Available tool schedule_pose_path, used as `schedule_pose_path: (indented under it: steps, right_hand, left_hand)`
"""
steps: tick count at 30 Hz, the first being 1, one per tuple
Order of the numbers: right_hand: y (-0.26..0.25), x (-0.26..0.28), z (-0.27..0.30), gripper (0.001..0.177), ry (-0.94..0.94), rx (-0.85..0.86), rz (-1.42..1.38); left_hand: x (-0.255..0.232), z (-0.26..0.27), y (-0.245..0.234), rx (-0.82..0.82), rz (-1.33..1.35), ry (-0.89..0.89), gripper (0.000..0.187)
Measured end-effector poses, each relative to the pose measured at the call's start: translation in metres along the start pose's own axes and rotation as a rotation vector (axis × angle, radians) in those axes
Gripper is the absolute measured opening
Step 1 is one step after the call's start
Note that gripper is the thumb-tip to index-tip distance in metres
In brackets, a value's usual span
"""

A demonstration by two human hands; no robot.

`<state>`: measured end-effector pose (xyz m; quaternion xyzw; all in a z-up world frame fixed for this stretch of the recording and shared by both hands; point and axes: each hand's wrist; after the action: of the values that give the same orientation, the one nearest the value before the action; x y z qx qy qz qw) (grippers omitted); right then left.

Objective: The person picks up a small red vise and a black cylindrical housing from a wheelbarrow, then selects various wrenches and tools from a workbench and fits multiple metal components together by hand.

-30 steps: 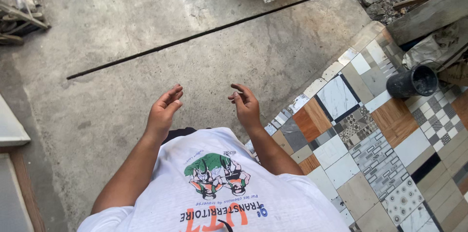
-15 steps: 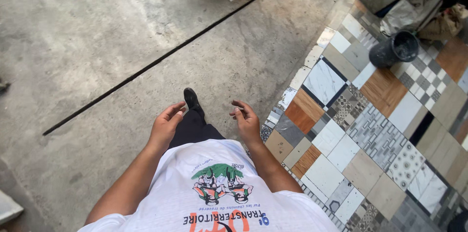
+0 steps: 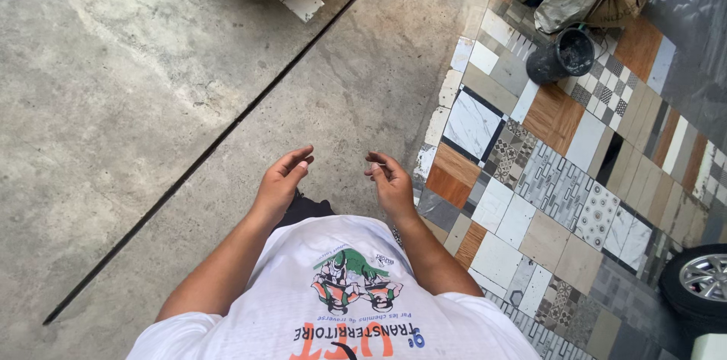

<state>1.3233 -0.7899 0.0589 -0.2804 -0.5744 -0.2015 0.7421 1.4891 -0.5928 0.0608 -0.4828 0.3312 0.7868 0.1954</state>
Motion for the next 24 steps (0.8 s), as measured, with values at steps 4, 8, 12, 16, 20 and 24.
schedule_pose_path:
  steps: [4,8,12,16,20,24]
  right_hand:
    - [0.03,0.017,-0.049,0.029,-0.01,0.004,-0.031]
    - [0.047,0.018,-0.091,0.028,-0.018,0.054,0.004]
    - [0.058,0.008,-0.14,0.029,-0.018,0.089,0.021]
    - [0.07,0.012,-0.198,0.028,-0.047,0.16,-0.038]
    - [0.077,0.023,-0.269,0.029,-0.114,0.274,-0.123]
    - [0.067,0.038,-0.358,0.029,-0.172,0.355,-0.093]
  left_hand:
    - [-0.01,-0.047,-0.029,-0.015,-0.084,-0.075,0.04]
    - [-0.011,-0.087,-0.045,-0.051,-0.038,-0.073,0.04]
    - [-0.016,-0.113,-0.059,-0.096,0.034,-0.09,0.039]
    - [-0.027,-0.142,-0.079,-0.266,0.005,-0.06,0.039]
    - [-0.046,-0.175,-0.091,-0.388,0.037,-0.003,0.04]
    - [-0.076,-0.224,-0.08,-0.494,0.049,0.036,0.041]
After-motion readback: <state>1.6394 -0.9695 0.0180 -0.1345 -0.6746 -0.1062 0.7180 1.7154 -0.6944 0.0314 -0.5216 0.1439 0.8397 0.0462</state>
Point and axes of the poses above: each hand's wrist, its own z-axis away from the middle knuckle, its own y-axis out of the palm, x = y × z, and after that the axes turned 1 degree about z, right-handed
